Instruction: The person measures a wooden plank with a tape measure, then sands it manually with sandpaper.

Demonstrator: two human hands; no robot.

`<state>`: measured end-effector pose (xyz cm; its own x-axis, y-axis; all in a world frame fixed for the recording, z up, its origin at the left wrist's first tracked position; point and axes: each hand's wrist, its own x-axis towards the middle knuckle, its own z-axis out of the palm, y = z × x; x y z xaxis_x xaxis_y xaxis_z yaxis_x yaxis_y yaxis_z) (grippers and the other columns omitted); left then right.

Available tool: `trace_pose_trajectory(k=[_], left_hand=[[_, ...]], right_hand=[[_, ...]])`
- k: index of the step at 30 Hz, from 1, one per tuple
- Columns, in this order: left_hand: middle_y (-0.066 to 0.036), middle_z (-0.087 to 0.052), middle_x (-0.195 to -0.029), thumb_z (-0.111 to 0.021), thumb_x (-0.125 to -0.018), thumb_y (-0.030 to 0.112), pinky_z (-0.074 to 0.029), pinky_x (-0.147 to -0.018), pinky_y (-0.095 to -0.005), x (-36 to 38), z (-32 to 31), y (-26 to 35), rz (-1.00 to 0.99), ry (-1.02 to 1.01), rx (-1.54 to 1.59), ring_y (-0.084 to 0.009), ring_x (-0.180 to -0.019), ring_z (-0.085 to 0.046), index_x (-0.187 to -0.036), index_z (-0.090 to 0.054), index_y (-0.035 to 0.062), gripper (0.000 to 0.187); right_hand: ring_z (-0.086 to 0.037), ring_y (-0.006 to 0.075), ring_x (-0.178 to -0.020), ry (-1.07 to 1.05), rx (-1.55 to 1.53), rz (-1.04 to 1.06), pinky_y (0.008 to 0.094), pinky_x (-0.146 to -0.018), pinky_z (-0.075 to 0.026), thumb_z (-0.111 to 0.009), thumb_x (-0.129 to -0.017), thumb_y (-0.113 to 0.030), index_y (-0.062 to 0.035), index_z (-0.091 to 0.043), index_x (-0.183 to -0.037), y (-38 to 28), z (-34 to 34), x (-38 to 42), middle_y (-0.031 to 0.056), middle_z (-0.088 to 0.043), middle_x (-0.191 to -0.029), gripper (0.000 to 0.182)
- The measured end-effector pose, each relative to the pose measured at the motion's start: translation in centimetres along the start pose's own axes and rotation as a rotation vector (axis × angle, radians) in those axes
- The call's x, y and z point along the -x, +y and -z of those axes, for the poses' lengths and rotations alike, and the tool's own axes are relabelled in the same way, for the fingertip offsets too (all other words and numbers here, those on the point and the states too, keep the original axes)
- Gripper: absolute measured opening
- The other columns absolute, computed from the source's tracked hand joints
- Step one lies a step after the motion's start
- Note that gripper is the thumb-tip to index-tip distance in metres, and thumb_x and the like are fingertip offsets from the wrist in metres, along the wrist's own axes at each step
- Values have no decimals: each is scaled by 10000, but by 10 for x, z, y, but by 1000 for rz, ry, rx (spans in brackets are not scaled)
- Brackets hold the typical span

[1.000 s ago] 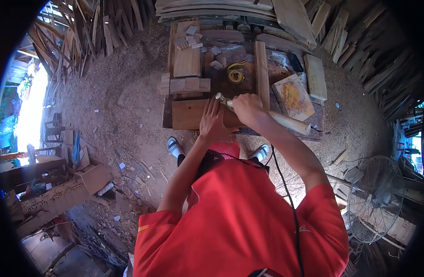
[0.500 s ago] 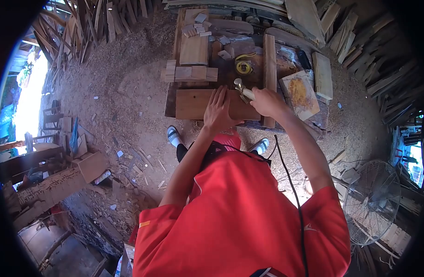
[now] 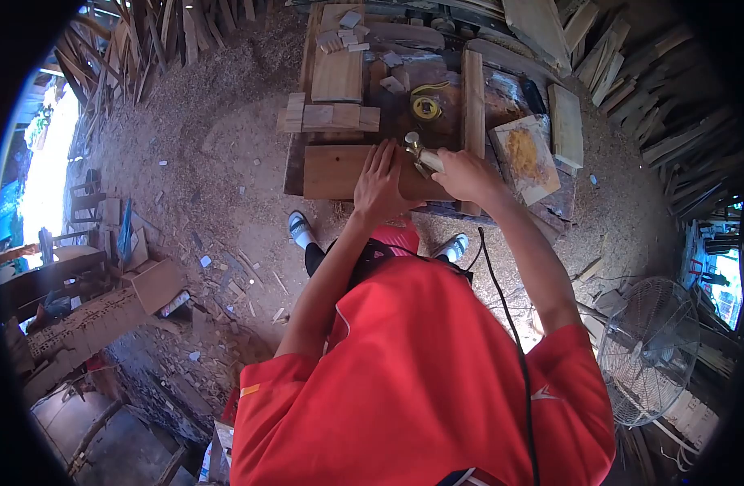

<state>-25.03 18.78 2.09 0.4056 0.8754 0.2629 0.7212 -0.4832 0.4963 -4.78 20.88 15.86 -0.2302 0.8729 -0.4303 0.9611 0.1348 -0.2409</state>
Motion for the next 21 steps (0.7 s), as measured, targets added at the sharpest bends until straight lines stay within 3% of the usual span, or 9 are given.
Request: trace_pose_trajectory(k=[5, 21], left_hand=[[-266, -409, -1676, -964, -629, 584, -215, -1375, -506, 0, 1, 1, 3, -1, 2, -388, -1610, -331, -1539, -475, -117, 1248], [-272, -396, -1692, -964, -618, 620, -225, -1373, -482, 0, 7, 3, 41, -10, 24, -391, -1618, -324, -1535, -476, -126, 1279]], right_hand=[[-742, 472, -1085, -10, -31, 16, 573, -950, -583, -716, -1024, -315, 14, -650, -1238, 6, -5, -6, 312, -761, -1089, 397], [-754, 437, -1117, -60, 57, -26, 544, -968, -598, -737, -990, -270, 1, -713, -1233, -10, -6, -30, 272, -780, -1131, 365]])
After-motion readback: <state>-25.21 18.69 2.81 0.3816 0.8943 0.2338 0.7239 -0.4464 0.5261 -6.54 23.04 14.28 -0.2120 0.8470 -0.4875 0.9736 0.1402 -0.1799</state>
